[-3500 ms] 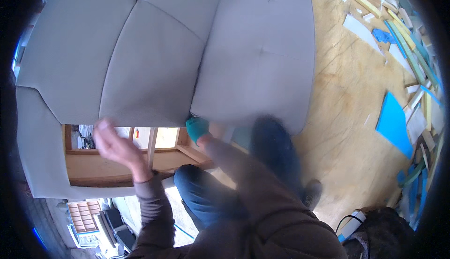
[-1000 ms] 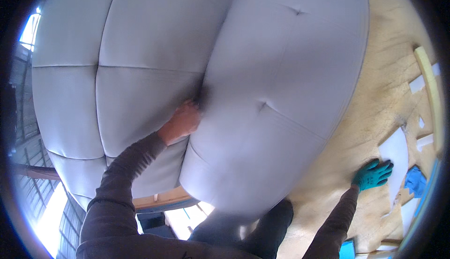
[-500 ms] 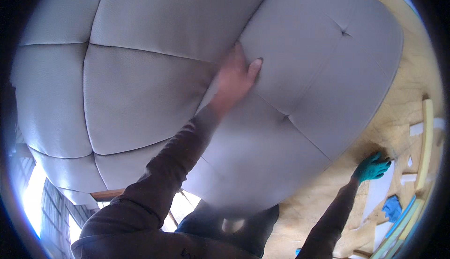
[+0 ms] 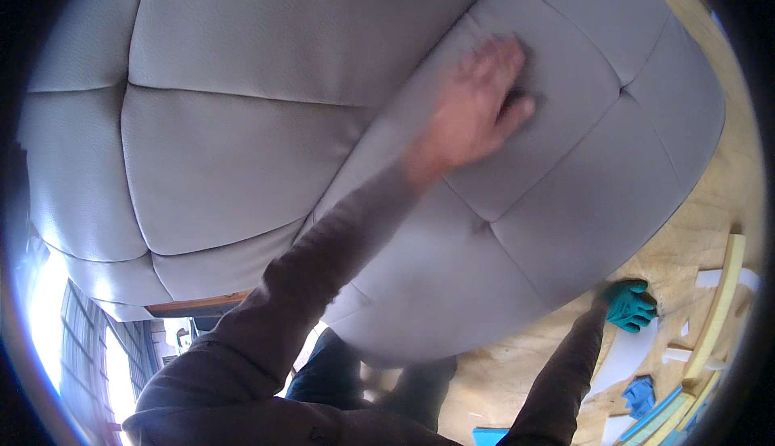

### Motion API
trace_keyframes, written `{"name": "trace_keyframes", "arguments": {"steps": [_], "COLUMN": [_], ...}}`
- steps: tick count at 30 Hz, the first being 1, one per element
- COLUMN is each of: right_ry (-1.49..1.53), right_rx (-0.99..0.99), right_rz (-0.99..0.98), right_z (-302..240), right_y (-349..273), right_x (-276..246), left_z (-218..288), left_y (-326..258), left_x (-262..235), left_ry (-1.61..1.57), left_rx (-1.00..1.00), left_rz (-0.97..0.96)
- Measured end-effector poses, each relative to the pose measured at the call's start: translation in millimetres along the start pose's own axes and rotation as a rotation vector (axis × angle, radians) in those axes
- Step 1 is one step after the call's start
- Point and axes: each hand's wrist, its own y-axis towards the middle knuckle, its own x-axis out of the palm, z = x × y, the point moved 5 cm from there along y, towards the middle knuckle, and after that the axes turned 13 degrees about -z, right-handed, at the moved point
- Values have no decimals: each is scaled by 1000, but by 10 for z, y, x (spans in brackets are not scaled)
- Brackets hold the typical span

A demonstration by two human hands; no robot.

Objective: The person smooths and adjusts the gray upholstered seat of a chair, then flips it over to work on the underside. Using a pneumatic staple gun, they attach fabric or padding to the wooden frame and springs. After securing the underside, they flip the chair back upright and continue smoothing the seat surface.

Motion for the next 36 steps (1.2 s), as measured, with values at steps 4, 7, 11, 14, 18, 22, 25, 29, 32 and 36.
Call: {"name": "trace_keyframes", "arguments": {"steps": [4,7,11,14,18,22,25,29,32,36], "right_ry": [1,3,14,-127,-76,-74,-110,-160,-128,-92], "right_rx": [-10,8,85,80,61,72,68,51,15,26], "right_rz": [-132,-212,-256,-306,-252,-329,-334,-310,-191,-159], "right_z": [-25,18,78,86,109,120,114,108,83,84], "right_y": [-109,-89,37,63,19,-9,-4,-10,-42,-86], "right_x": [-98,-89,18,129,177,206,177,165,148,179], "left_z": [118,-330,-734,-893,-910,-744,-485,-323,-364,-383], "left_y": [-1024,-1490,-1323,-1001,-532,-67,366,961,1404,1686], "left_x": [-252,-450,-127,-6,42,176,208,220,247,293], "left_ry": [-81,168,82,-8,43,25,309,321,223,247], "left_rx": [71,-342,-688,-798,-729,-709,-472,-383,-488,-560], "left_rz": [-83,46,-84,-274,-418,-105,110,165,99,44]}}
